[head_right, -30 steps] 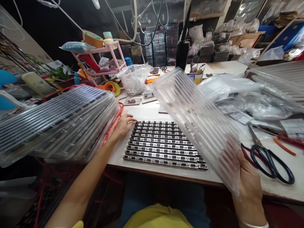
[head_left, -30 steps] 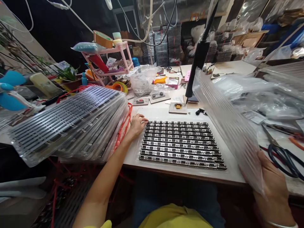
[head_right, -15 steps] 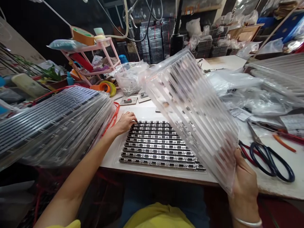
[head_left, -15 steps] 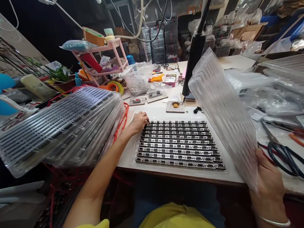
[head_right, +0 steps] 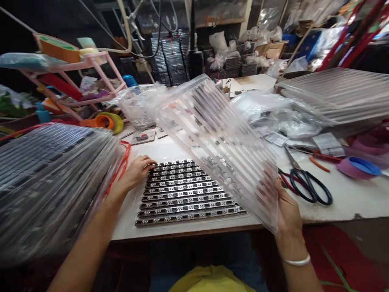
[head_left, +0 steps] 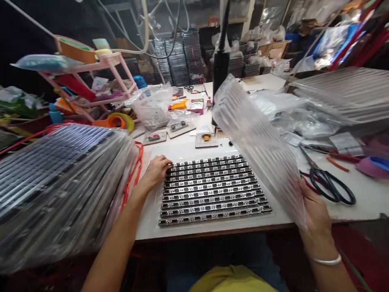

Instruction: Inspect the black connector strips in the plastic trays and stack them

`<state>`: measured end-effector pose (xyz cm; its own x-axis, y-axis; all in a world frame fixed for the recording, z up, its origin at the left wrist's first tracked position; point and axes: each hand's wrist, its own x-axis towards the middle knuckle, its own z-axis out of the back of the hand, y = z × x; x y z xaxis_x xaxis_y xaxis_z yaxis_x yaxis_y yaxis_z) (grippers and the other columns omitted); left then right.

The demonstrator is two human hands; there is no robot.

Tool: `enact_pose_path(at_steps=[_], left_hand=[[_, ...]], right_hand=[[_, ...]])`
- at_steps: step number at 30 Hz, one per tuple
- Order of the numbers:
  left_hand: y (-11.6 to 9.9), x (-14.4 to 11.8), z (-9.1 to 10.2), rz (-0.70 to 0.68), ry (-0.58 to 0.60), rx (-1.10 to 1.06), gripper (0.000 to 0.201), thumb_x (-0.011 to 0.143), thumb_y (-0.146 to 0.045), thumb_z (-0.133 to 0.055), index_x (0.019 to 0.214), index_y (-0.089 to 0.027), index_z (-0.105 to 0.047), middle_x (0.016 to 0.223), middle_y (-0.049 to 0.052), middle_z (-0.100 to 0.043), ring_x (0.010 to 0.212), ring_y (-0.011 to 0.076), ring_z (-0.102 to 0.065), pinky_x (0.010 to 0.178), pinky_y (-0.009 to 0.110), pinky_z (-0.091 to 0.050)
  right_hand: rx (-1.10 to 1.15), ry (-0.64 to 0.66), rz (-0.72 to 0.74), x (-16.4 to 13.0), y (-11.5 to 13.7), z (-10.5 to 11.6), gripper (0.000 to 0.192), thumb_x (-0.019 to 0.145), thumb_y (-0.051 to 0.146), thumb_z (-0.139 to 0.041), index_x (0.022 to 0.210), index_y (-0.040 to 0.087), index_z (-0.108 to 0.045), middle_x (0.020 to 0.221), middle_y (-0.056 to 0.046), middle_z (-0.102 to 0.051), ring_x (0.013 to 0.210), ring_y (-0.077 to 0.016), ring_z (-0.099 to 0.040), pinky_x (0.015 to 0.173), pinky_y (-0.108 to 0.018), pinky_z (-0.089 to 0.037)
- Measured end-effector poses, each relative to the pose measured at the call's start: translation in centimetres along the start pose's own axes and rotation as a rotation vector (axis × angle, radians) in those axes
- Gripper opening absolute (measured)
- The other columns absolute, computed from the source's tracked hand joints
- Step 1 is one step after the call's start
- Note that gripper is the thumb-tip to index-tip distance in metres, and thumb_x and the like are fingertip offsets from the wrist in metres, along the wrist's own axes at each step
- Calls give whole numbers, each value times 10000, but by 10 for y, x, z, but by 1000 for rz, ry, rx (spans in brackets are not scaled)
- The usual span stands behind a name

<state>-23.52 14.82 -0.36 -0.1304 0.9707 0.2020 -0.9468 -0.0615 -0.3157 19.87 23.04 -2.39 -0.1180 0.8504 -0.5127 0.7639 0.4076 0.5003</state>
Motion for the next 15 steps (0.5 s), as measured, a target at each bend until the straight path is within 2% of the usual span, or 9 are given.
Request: enact_pose_path(at_steps=[4, 9, 15], left_hand=[[3, 6, 1, -12, 1, -23, 158, 792, -294, -499, 731, -214, -621, 822, 63, -623, 833, 243, -544, 795, 391, -431], [8, 8, -3, 33, -11, -46, 151, 763, -341, -493, 725, -214, -565, 775, 79, -610, 796, 271, -520, 759, 419, -410], [7, 6, -8, 93, -35, -115, 179, 747, -330, -488, 771, -205, -613, 791, 81, -550, 830, 270, -495, 839, 444, -393]], right_hand=[[-25, 78, 15, 5, -1, 6, 326, 927, 215, -389, 1083, 243, -673, 837, -6, -746, 665, -128, -702, 588, -249, -592], [-23, 93, 33, 7, -3, 6, 328, 943, 228, -366, 1038, 229, -680, 823, 2, -745, 671, -117, -702, 605, -243, -591], [-67, 174, 78, 6, -3, 9, 269, 898, 232, -477, 1086, 262, -667, 893, 12, -746, 695, -106, -703, 651, -220, -590]])
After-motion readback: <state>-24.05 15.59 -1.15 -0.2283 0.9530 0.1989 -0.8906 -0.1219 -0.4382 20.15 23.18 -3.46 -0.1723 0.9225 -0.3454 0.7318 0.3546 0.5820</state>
